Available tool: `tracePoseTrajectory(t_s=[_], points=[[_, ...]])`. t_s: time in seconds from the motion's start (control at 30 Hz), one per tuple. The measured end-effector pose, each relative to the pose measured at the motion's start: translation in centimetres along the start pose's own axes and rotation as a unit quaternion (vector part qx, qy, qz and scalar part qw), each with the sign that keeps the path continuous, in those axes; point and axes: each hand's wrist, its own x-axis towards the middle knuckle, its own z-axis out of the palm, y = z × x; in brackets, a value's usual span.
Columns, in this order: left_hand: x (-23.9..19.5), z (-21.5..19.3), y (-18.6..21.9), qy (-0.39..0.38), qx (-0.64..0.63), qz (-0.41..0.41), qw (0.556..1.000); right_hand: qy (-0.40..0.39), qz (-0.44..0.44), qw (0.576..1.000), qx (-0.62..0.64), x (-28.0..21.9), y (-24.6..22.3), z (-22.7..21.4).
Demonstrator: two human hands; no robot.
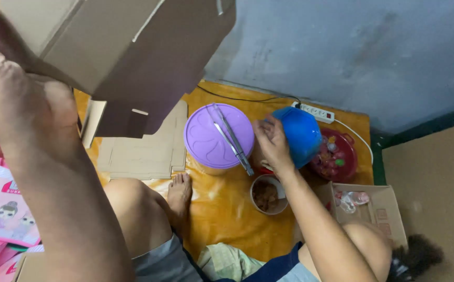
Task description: The person is folding a cardboard box, placing a small plastic cup inside, and then using tongs to fill the cup with small items while sitting on the floor.
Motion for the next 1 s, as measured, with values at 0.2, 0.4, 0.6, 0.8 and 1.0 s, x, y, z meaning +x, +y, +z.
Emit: tracePoseTrajectory(t_s=[0.2,0.4,0.6,0.8,1.0], points=[[-1.6,5.5,-2.2,0.018,-0.146,-0.214,0.966,0.077,0.012,0.996,0.041,-1.9,-7.8,-6.0],[-1.9,9.9,-8.7,0.03,-0.168,-0.381,0.909,0.121,0.005,0.938,0.324,-5.8,-9.1,-14.8],[-0.1,8.7,-16.1,-0.319,-0.3,-0.331,0.836,0.307,-0.081,0.919,0.233,-10.2,-14.0,-18.1],[-10.4,18.5,-15.3,-0.387,-0.106,-0.426,0.811,0.418,-0.108,0.86,0.271,-12.4,-18.6,-17.8],[-20.1,21.1,-24.9,-0.324,-0.014,-0.434,0.84,0.562,-0.063,0.795,0.221,-15.8,-14.6,-21.2]])
